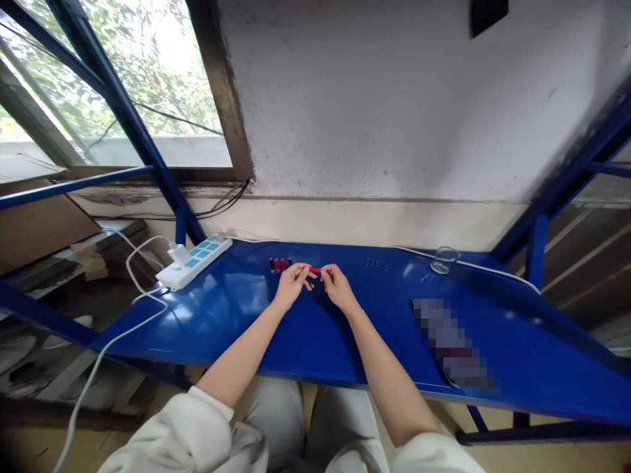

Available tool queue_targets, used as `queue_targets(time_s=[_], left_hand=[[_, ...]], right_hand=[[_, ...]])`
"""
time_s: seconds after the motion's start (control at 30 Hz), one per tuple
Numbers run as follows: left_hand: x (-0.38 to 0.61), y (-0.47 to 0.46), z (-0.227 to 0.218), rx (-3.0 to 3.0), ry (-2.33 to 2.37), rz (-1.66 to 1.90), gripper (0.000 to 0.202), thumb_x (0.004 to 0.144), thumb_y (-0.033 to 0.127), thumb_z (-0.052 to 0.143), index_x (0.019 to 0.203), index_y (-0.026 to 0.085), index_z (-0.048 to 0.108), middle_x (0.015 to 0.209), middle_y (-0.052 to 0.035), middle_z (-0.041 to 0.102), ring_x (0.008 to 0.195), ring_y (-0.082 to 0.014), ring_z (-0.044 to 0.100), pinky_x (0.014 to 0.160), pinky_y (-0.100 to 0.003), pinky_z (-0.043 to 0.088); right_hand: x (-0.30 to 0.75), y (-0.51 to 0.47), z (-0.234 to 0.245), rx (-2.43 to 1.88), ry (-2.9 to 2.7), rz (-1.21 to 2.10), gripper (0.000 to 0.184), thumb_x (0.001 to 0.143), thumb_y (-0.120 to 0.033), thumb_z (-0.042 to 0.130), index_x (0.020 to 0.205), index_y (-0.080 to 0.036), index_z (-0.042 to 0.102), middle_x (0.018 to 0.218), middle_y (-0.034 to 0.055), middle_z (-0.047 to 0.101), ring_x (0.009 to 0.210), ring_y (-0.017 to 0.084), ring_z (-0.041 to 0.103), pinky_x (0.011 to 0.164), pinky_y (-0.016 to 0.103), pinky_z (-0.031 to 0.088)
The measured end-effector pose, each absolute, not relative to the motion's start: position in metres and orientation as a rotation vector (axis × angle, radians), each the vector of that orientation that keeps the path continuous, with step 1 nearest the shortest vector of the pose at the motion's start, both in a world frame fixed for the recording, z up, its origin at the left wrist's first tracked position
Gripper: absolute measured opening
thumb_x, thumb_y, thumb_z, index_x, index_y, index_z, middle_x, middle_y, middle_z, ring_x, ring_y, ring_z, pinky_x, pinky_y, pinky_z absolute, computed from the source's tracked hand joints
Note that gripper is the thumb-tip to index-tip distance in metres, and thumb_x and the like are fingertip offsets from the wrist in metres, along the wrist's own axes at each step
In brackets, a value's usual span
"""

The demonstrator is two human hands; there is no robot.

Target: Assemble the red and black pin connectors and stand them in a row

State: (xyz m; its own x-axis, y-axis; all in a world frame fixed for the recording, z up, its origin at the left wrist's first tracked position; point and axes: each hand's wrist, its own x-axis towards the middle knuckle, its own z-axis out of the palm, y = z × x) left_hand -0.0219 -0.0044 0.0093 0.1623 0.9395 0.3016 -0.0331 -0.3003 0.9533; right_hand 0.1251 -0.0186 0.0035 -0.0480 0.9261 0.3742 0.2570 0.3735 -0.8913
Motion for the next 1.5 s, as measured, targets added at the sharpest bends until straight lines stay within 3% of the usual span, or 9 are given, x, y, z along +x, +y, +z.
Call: queue_targets(time_s=[0.2, 0.6, 0.87, 1.07, 1.2, 1.5], left_hand=[[-0.022, -0.005, 0.01, 1.465, 0.951, 1.328, 0.031, 0.079, 0.042, 0.05, 0.086, 0.012, 0.053, 0.075, -0.0068, 0.066, 0.041, -0.0088, 0.055, 0.045, -0.022, 0.045], [-0.029, -0.005, 0.018, 1.38, 1.126, 1.522, 0.035, 0.079, 0.048, 0.047, 0.079, 0.013, 0.053, 0.063, -0.0014, 0.061, 0.037, -0.0055, 0.049, 0.041, -0.019, 0.038], [-0.021, -0.007, 0.013, 1.457, 0.978, 1.329, 0.031, 0.074, 0.043, 0.056, 0.076, 0.012, 0.057, 0.057, -0.0006, 0.059, 0.04, -0.0067, 0.049, 0.04, -0.019, 0.038], [-0.019, -0.008, 0.011, 1.477, 0.969, 1.333, 0.03, 0.073, 0.042, 0.057, 0.077, 0.012, 0.06, 0.052, 0.0021, 0.054, 0.039, -0.0066, 0.048, 0.04, -0.019, 0.039], [-0.021, -0.008, 0.011, 1.524, 1.01, 1.336, 0.032, 0.074, 0.043, 0.055, 0.081, 0.013, 0.063, 0.052, 0.0023, 0.053, 0.039, -0.0061, 0.046, 0.041, -0.019, 0.038], [-0.021, -0.013, 0.014, 1.607, 0.948, 1.287, 0.031, 0.074, 0.042, 0.056, 0.084, 0.015, 0.067, 0.082, -0.0047, 0.06, 0.046, -0.0044, 0.048, 0.047, -0.02, 0.042]], right_hand=[[0.126, -0.018, 0.003, -1.077, -1.542, 0.789, 0.029, 0.078, -0.044, 0.047, 0.092, -0.019, 0.046, 0.077, 0.0017, 0.057, 0.049, 0.009, 0.049, 0.05, 0.026, 0.043], [0.132, -0.015, 0.001, -1.196, -1.5, 0.701, 0.027, 0.076, -0.043, 0.049, 0.085, -0.018, 0.053, 0.071, 0.0029, 0.059, 0.052, 0.011, 0.05, 0.051, 0.026, 0.043], [0.121, -0.023, 0.008, -1.164, -1.437, 0.76, 0.029, 0.074, -0.045, 0.052, 0.083, -0.017, 0.056, 0.074, 0.004, 0.061, 0.058, 0.012, 0.053, 0.052, 0.025, 0.043], [0.117, -0.022, 0.002, -1.135, -1.563, 0.749, 0.025, 0.073, -0.042, 0.055, 0.079, -0.018, 0.058, 0.078, 0.0032, 0.062, 0.063, 0.013, 0.055, 0.062, 0.027, 0.044], [0.117, -0.022, 0.001, -1.089, -1.577, 0.809, 0.027, 0.073, -0.044, 0.055, 0.08, -0.018, 0.059, 0.072, 0.0022, 0.061, 0.061, 0.012, 0.054, 0.06, 0.026, 0.044], [0.115, -0.028, 0.007, -1.065, -1.624, 0.845, 0.026, 0.071, -0.044, 0.057, 0.067, -0.018, 0.052, 0.06, -0.001, 0.056, 0.052, 0.011, 0.048, 0.051, 0.024, 0.038]])
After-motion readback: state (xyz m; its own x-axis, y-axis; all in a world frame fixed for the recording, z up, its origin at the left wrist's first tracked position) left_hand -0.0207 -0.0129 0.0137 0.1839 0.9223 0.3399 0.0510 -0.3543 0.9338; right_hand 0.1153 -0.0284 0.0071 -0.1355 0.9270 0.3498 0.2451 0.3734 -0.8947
